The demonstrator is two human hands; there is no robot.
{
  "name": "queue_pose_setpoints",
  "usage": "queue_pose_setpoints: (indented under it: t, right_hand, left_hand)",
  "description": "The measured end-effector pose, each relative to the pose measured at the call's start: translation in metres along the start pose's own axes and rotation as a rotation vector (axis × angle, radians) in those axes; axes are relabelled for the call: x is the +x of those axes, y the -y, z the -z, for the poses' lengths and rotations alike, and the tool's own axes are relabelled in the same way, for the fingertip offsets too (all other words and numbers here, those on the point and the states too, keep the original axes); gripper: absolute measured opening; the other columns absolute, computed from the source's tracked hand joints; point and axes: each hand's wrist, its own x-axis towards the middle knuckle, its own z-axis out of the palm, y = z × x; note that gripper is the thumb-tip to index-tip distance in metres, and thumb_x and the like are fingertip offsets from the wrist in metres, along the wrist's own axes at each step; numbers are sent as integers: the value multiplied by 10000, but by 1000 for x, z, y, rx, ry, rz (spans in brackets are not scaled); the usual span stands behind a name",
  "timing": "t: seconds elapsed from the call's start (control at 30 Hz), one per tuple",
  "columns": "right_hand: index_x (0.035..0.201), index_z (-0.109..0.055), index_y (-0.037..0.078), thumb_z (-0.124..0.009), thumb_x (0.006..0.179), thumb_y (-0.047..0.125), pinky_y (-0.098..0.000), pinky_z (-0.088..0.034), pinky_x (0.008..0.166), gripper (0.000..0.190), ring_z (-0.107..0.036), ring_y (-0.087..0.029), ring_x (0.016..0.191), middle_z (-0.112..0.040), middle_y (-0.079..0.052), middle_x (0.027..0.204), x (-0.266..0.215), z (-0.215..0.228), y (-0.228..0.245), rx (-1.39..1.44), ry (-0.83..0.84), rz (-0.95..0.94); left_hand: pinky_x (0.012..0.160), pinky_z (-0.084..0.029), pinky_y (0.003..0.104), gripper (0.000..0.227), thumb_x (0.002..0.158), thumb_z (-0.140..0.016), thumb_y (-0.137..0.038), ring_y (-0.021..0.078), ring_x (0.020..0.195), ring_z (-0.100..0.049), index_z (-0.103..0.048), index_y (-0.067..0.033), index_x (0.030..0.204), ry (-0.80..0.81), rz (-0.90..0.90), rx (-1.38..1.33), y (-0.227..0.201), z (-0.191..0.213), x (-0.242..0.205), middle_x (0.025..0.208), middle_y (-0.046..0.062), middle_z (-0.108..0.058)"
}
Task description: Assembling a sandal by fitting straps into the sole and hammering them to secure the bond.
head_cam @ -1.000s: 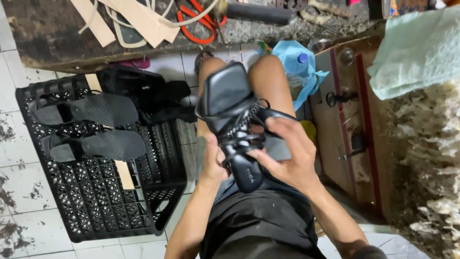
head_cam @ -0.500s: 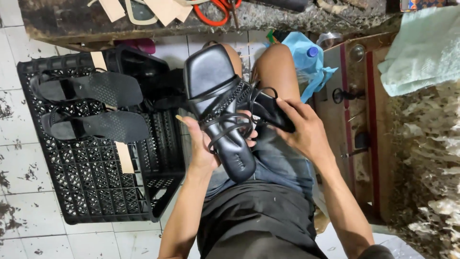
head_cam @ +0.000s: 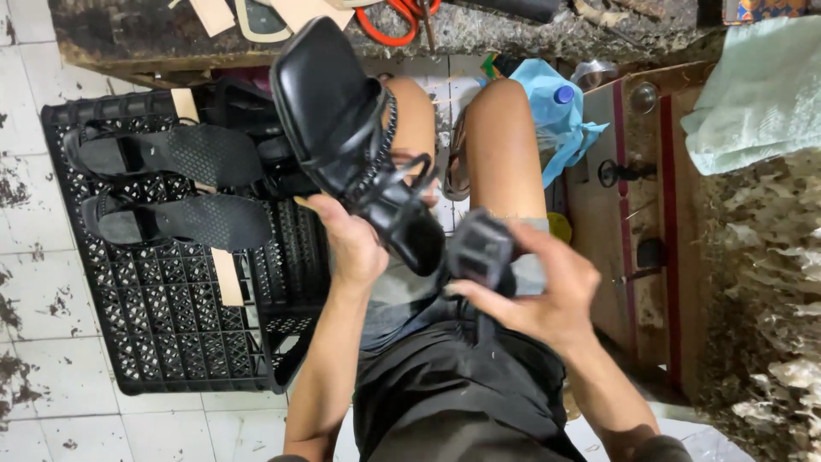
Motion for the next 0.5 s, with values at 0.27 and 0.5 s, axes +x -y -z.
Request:
queue_pose_setpoints:
  t: [0.27, 0.5]
  right_hand:
    - [967, -488, -93, -896, 419, 193, -273, -507, 588, 740, -639, -212, 548, -643, -132, 683, 2, -16, -4, 293, -17, -182]
    - [974, -466, -98, -869, 484, 138, -279, -495, 509, 677, -620, -236, 508, -618, -159, 660, -6, -23, -20, 405, -68, -239]
  left_hand:
    - [974, -359, 393, 756, 856, -6, -492, 285, 1109, -463, -341, 62, 1246, -29, -472, 859, 60, 23, -16, 1181, 224, -473]
    - [946, -391, 399, 822, 568, -811, -230, 340, 1051, -495, -361, 49, 1197, 177, -227, 906, 83, 63, -19, 1093, 247, -505]
